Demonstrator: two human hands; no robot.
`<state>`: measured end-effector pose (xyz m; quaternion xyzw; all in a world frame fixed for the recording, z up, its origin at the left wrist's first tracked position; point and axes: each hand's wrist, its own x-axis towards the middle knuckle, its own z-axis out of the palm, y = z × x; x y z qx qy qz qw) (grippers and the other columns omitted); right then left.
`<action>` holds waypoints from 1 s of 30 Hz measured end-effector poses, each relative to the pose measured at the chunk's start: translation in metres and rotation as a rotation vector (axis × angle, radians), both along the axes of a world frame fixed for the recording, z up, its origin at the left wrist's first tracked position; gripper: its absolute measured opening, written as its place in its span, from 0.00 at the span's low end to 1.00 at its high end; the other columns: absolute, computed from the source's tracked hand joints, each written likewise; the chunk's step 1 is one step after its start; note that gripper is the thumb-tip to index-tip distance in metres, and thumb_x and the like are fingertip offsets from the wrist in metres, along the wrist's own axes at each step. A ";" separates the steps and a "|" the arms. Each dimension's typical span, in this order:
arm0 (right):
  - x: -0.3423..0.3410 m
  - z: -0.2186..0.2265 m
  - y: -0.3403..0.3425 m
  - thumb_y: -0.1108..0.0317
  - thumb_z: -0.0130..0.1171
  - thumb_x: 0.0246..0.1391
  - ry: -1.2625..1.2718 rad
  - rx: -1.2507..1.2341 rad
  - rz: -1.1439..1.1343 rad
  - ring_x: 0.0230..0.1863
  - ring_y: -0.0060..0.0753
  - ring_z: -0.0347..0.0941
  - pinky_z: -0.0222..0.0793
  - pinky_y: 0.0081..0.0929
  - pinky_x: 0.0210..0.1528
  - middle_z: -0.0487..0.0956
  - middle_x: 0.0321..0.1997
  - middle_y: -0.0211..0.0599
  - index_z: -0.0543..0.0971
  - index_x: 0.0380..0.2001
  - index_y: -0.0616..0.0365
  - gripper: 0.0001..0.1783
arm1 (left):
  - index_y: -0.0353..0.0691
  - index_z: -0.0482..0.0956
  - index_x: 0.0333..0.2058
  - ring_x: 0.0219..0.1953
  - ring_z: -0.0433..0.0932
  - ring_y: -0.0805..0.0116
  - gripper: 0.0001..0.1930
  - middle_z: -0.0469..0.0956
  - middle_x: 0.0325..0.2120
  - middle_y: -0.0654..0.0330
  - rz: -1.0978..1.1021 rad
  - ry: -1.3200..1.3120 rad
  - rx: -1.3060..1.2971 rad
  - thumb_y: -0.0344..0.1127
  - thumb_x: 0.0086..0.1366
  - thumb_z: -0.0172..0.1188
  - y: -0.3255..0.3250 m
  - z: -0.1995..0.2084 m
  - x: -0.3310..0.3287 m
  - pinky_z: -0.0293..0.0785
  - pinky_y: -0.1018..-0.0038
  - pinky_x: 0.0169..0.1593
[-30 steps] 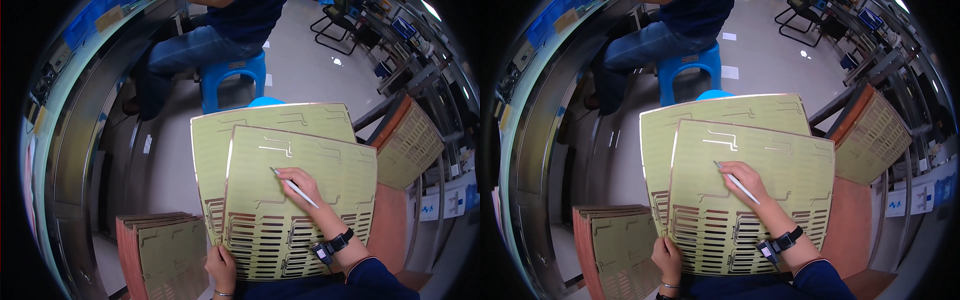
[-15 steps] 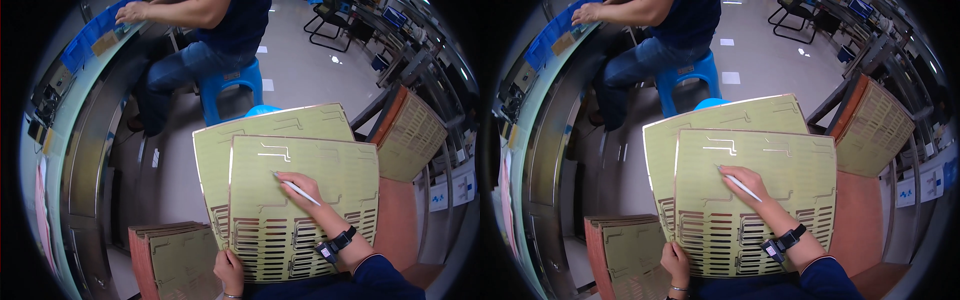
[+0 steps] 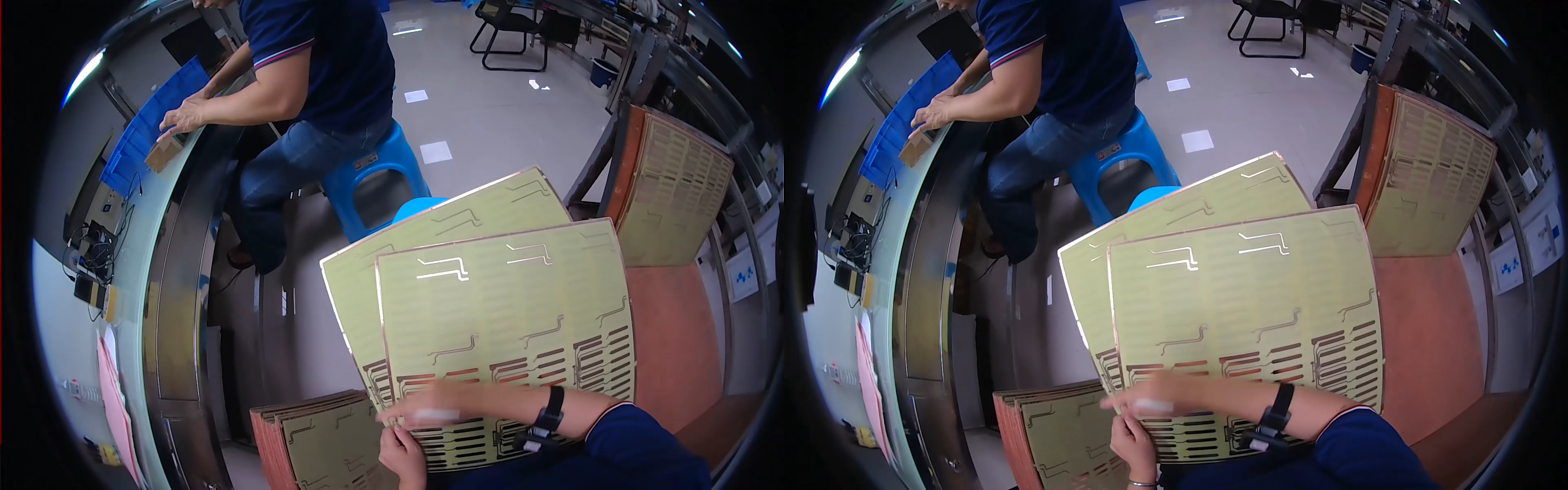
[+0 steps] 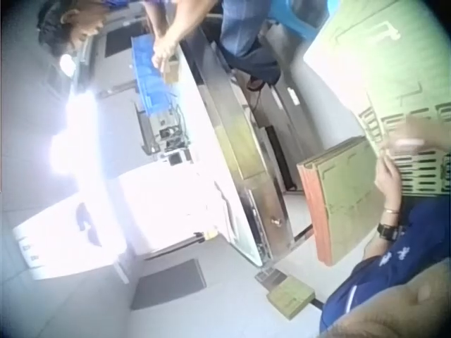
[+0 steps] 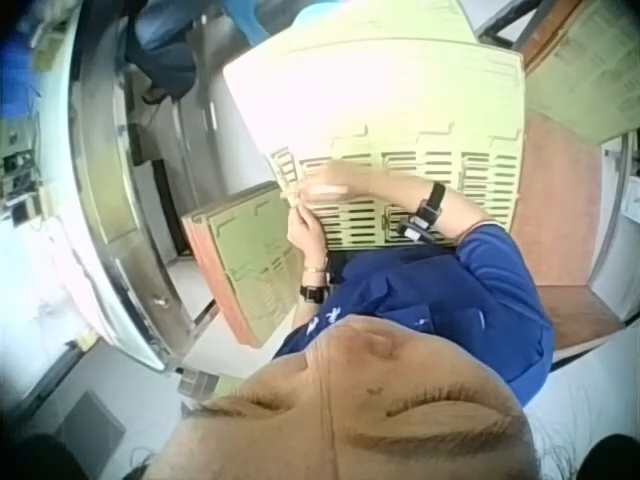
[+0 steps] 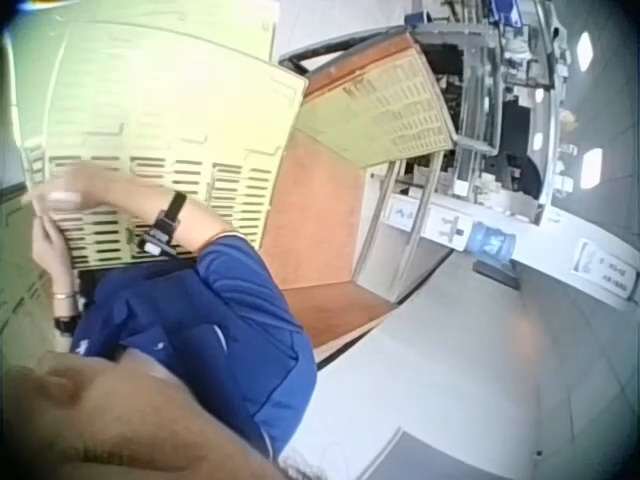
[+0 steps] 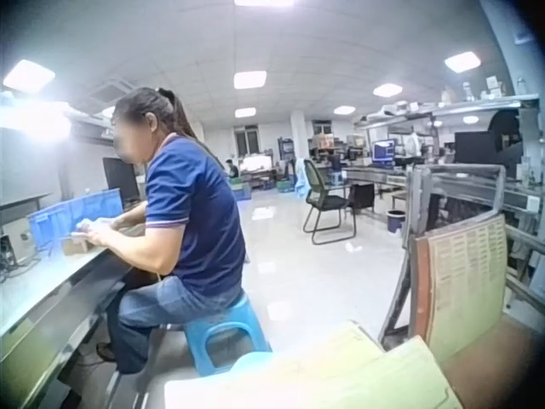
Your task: Inspecting and marking patterns on a stack of thin metal sheets using a white marking pen.
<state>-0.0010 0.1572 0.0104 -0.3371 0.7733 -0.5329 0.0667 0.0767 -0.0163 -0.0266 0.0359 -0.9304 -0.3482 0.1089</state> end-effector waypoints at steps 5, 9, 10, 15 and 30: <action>-0.056 0.008 0.098 0.69 0.58 0.53 0.400 0.072 -0.707 0.35 0.43 0.77 0.75 0.34 0.38 0.80 0.34 0.40 0.80 0.42 0.54 0.12 | 0.34 0.67 0.23 0.20 0.68 0.47 0.14 0.68 0.17 0.49 0.012 -0.040 0.013 0.34 0.68 0.50 0.006 0.012 -0.002 0.62 0.59 0.25; -0.065 0.023 0.121 0.70 0.58 0.51 0.213 0.143 -0.818 0.35 0.43 0.77 0.75 0.34 0.39 0.79 0.34 0.40 0.79 0.38 0.55 0.10 | 0.35 0.68 0.23 0.20 0.69 0.47 0.14 0.69 0.18 0.50 0.019 -0.035 -0.038 0.34 0.68 0.50 -0.001 0.007 -0.001 0.63 0.59 0.25; -0.066 0.021 0.122 0.70 0.59 0.50 0.225 0.143 -0.824 0.35 0.43 0.77 0.75 0.34 0.39 0.79 0.34 0.40 0.79 0.37 0.55 0.09 | 0.36 0.70 0.23 0.20 0.70 0.47 0.13 0.70 0.18 0.51 0.017 -0.047 -0.047 0.35 0.68 0.50 0.000 0.009 -0.002 0.64 0.58 0.25; -0.069 0.018 0.123 0.72 0.60 0.49 0.207 0.154 -0.854 0.37 0.43 0.78 0.75 0.34 0.40 0.80 0.35 0.40 0.78 0.35 0.56 0.09 | 0.34 0.67 0.23 0.20 0.67 0.48 0.14 0.67 0.18 0.49 0.011 -0.056 0.018 0.34 0.68 0.50 0.004 0.016 -0.004 0.62 0.60 0.25; -0.070 0.011 0.124 0.74 0.60 0.50 0.272 0.095 -0.882 0.41 0.43 0.78 0.75 0.33 0.44 0.81 0.39 0.41 0.78 0.37 0.58 0.08 | 0.34 0.68 0.24 0.20 0.68 0.48 0.13 0.68 0.18 0.49 0.012 -0.060 0.003 0.33 0.68 0.50 0.004 0.012 -0.002 0.62 0.60 0.25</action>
